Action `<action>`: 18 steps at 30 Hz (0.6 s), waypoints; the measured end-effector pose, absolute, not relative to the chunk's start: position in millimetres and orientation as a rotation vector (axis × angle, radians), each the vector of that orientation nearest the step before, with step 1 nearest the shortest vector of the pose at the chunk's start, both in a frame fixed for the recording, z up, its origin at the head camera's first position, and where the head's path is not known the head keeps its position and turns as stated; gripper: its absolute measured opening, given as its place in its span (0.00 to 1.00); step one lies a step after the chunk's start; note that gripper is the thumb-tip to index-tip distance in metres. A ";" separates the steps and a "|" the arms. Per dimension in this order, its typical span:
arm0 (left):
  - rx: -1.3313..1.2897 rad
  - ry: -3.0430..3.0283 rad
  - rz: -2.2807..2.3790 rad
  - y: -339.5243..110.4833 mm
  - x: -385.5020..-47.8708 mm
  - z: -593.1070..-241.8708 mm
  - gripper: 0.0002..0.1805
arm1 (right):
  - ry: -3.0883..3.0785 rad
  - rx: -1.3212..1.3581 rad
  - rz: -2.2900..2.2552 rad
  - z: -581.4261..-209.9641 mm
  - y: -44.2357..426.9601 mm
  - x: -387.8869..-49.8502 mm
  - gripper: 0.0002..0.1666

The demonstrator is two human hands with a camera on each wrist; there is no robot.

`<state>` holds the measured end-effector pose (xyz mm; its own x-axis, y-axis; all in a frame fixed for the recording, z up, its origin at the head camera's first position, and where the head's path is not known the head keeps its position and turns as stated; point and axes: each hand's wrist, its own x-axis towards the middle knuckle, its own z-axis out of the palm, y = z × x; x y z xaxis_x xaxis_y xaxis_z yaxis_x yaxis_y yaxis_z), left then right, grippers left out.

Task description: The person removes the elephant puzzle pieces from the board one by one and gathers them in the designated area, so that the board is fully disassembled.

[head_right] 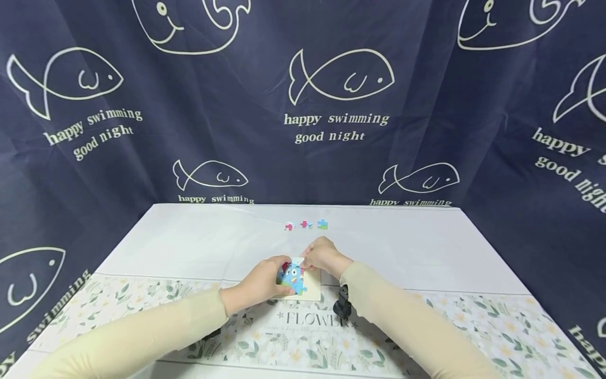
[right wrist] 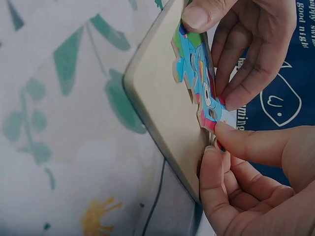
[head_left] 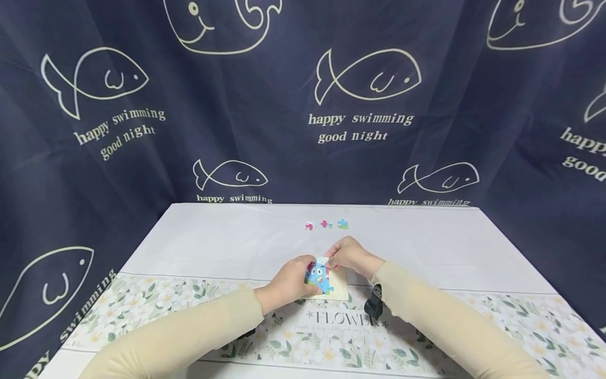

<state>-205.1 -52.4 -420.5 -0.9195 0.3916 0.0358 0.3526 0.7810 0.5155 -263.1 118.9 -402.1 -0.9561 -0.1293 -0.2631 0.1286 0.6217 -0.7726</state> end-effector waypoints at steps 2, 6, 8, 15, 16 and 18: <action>0.601 2.892 0.831 -52.1 -204.9 -420.6 0.41 | 2.546 -0.005 -1.257 -402.3 119.7 -263.4 0.09; 0.604 2.881 0.842 -52.2 -204.5 -420.2 0.41 | 2.516 -0.019 -1.253 -403.0 122.3 -264.7 0.09; 0.602 2.877 0.838 -52.4 -204.2 -419.9 0.41 | 2.493 -0.021 -1.254 -403.7 123.8 -265.6 0.09; 0.607 2.884 0.818 -53.1 -204.7 -419.2 0.41 | 2.441 -0.070 -1.260 -404.7 129.2 -267.8 0.09; 0.608 2.886 0.816 -53.1 -205.0 -419.1 0.41 | 2.437 -0.073 -1.267 -404.3 129.5 -267.7 0.09; 0.609 2.890 0.810 -53.3 -205.5 -419.6 0.42 | 2.429 -0.083 -1.288 -403.6 129.6 -267.7 0.09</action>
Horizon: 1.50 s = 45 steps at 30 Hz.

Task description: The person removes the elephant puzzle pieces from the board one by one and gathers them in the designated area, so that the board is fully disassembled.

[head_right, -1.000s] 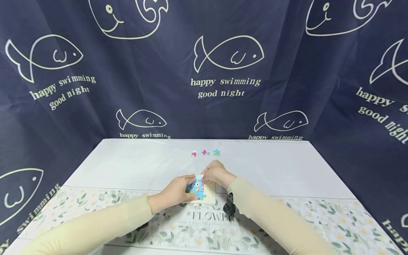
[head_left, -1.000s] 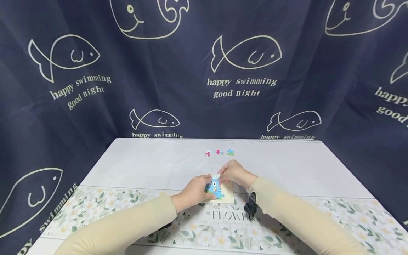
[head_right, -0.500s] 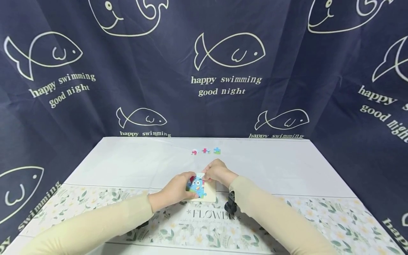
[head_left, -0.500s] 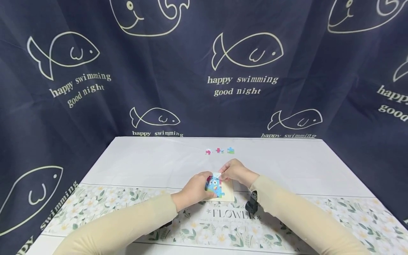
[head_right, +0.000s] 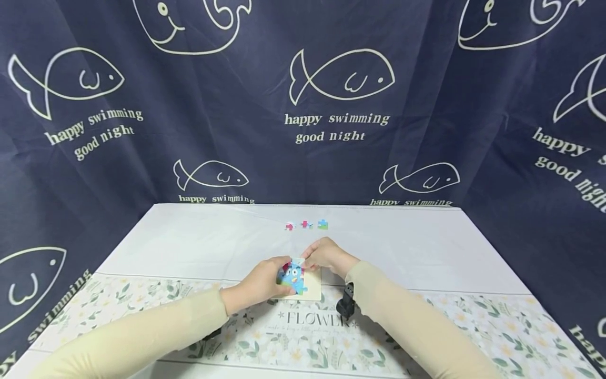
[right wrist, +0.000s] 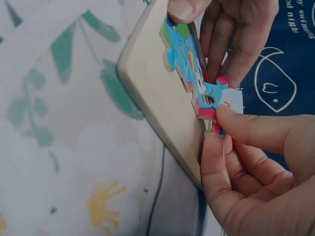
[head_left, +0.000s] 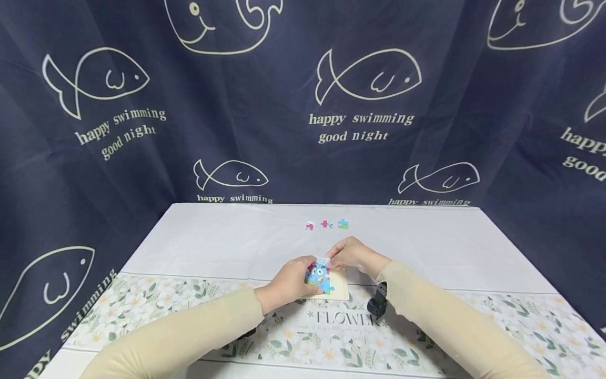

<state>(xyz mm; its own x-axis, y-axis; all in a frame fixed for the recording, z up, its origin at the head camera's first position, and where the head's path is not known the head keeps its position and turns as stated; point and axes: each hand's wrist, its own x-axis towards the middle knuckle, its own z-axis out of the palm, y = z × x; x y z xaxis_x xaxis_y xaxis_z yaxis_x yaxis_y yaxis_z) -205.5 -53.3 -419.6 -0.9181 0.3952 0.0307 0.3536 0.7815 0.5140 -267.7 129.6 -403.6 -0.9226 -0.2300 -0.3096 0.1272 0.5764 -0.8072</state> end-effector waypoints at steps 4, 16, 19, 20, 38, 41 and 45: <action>0.603 2.902 0.791 -52.9 -206.5 -420.5 0.41 | 2.420 -0.099 -1.332 -402.1 129.2 -266.6 0.08; 0.572 2.904 0.730 -53.0 -202.8 -415.1 0.40 | 2.430 -0.099 -1.358 -403.9 127.3 -263.1 0.08; 0.590 2.915 0.684 -54.0 -200.0 -414.6 0.39 | 2.416 -0.102 -1.361 -404.6 128.0 -264.3 0.08; 0.598 2.919 0.668 -54.1 -199.4 -414.4 0.39 | 2.413 -0.107 -1.359 -405.4 128.6 -264.9 0.07; 0.583 2.898 0.609 -56.4 -197.9 -410.0 0.38 | 2.236 -0.070 -1.516 -408.3 134.7 -271.3 0.11; 0.578 2.899 0.614 -56.4 -197.1 -412.1 0.38 | 2.199 -0.061 -1.543 -409.3 136.4 -271.7 0.12; 0.592 2.895 0.622 -56.2 -196.8 -414.1 0.38 | 2.177 -0.044 -1.577 -408.9 137.8 -271.3 0.13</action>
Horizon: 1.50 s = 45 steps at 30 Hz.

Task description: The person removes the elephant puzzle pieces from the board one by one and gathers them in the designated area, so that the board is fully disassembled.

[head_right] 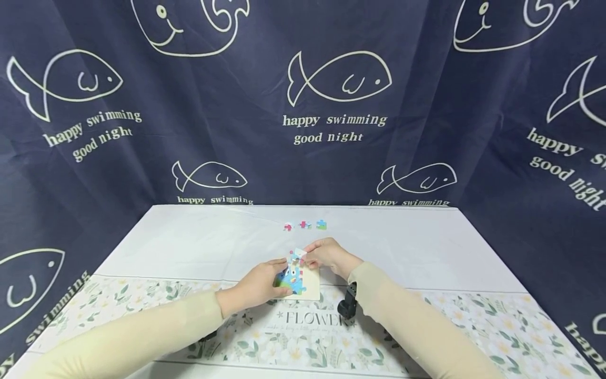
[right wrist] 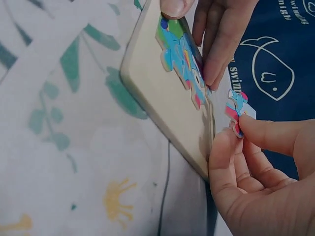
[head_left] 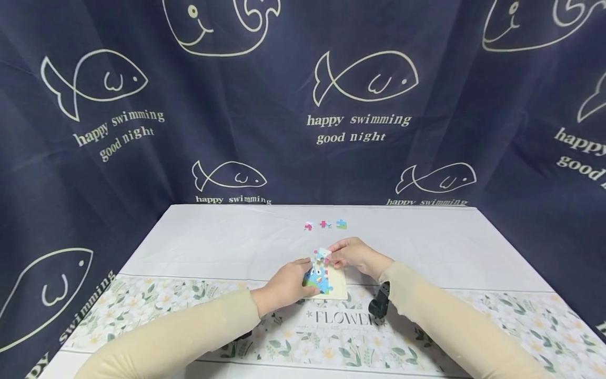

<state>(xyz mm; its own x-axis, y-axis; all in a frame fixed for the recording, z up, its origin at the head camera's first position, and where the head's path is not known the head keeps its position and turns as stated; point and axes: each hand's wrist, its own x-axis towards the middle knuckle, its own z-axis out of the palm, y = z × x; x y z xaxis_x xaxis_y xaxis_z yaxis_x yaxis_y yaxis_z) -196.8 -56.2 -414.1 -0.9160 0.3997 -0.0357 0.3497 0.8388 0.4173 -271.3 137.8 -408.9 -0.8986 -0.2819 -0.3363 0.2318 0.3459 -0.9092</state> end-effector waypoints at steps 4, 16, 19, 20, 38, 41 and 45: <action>0.602 2.892 0.623 -55.9 -196.7 -415.9 0.38 | 2.146 -0.047 -1.602 -407.4 138.5 -271.0 0.15; 0.574 2.897 0.625 -55.4 -197.0 -413.9 0.37 | 2.076 0.021 -1.685 -399.3 139.5 -274.9 0.17; 0.571 2.895 0.615 -55.6 -197.0 -414.4 0.37 | 2.079 0.018 -1.698 -399.1 140.2 -277.0 0.18; 0.571 2.893 0.613 -55.7 -197.0 -414.2 0.37 | 2.081 0.013 -1.707 -399.1 140.8 -277.8 0.19; 0.590 2.847 0.650 -58.4 -198.1 -408.0 0.39 | 2.074 -0.044 -1.819 -397.8 163.2 -296.0 0.24; 0.591 2.849 0.658 -58.3 -197.5 -408.1 0.39 | 2.074 -0.020 -1.869 -396.5 168.1 -299.6 0.26; 0.593 2.862 0.657 -58.4 -197.5 -409.4 0.39 | 2.104 0.021 -1.924 -394.4 173.3 -305.0 0.26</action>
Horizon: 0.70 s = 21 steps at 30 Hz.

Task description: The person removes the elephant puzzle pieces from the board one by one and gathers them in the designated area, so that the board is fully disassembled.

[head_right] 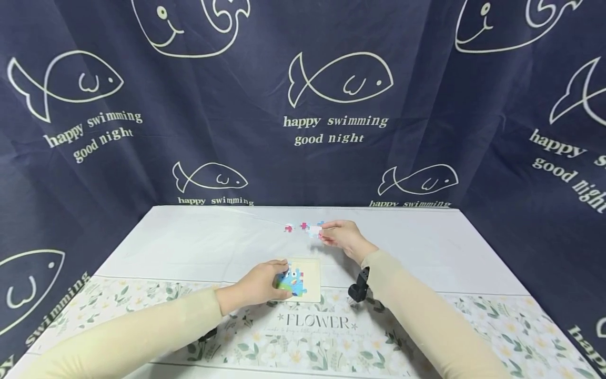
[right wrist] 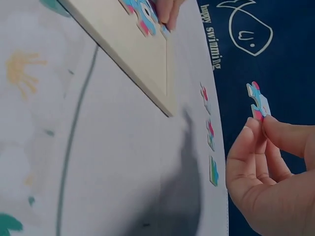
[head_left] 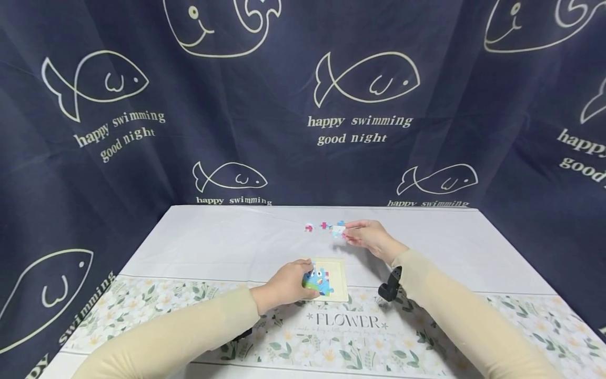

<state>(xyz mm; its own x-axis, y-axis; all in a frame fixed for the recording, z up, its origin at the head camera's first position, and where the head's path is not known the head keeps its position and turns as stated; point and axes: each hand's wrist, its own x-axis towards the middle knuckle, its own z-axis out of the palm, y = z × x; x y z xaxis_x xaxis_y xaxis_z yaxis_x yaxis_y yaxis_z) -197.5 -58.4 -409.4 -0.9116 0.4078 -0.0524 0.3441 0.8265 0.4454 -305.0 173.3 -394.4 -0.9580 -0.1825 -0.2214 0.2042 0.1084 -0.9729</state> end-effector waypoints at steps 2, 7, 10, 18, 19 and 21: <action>0.592 2.865 0.655 -58.4 -197.6 -410.0 0.39 | 2.128 0.035 -1.931 -393.6 175.5 -306.8 0.25; 0.592 2.868 0.652 -59.1 -197.9 -411.7 0.39 | 2.164 0.052 -1.926 -393.4 180.1 -309.9 0.25; 0.590 2.868 0.657 -59.6 -198.5 -413.2 0.39 | 2.156 0.060 -1.943 -394.5 182.7 -311.7 0.25; 0.597 2.879 0.648 -60.2 -197.6 -413.3 0.39 | 2.125 0.090 -1.977 -395.0 194.5 -317.2 0.26; 0.598 2.880 0.649 -60.3 -197.5 -413.5 0.39 | 2.130 0.104 -1.974 -395.1 196.5 -318.1 0.26; 0.604 2.884 0.644 -60.5 -197.5 -413.9 0.39 | 2.138 0.135 -1.965 -395.8 200.8 -320.2 0.27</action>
<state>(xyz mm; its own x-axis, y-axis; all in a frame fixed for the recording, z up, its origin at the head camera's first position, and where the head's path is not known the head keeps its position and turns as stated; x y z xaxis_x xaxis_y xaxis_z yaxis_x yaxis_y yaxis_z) -197.5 -60.5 -413.9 -0.9122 0.4084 -0.0347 0.3548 0.8291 0.4320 -320.2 200.8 -395.8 -0.9685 -0.0897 -0.2324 0.2240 0.0944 -0.9700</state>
